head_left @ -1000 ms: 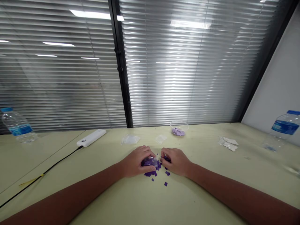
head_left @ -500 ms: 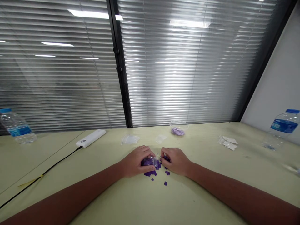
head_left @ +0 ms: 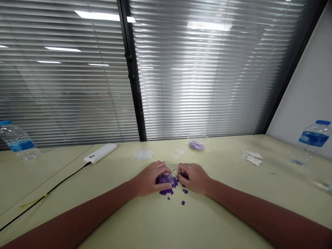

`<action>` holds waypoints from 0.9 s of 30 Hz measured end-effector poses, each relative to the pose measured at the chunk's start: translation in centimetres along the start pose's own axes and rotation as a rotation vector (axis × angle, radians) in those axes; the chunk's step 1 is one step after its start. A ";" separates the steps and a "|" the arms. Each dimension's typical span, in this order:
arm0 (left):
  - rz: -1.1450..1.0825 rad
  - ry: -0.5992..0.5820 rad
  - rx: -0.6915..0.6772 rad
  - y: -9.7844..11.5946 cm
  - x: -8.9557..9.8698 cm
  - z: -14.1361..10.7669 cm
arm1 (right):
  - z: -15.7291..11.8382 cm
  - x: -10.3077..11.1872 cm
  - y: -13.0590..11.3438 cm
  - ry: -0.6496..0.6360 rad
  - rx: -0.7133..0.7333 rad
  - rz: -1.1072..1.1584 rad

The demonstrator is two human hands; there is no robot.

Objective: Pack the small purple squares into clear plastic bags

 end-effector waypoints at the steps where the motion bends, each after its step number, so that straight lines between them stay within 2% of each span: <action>1: 0.000 -0.002 0.003 0.0 0.0 0.0 | 0.0 0.0 0.0 -0.001 0.000 0.000; 27: -0.018 -0.008 -0.001 -0.1 -0.1 0.0 | 0.0 0.1 -0.1 -0.016 -0.007 -0.007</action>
Point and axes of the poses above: each hand's wrist, its own z-axis towards the middle knuckle, its own x-axis out of the back of the hand, y = z × x, the point moved 6 cm from there along z, towards the middle knuckle
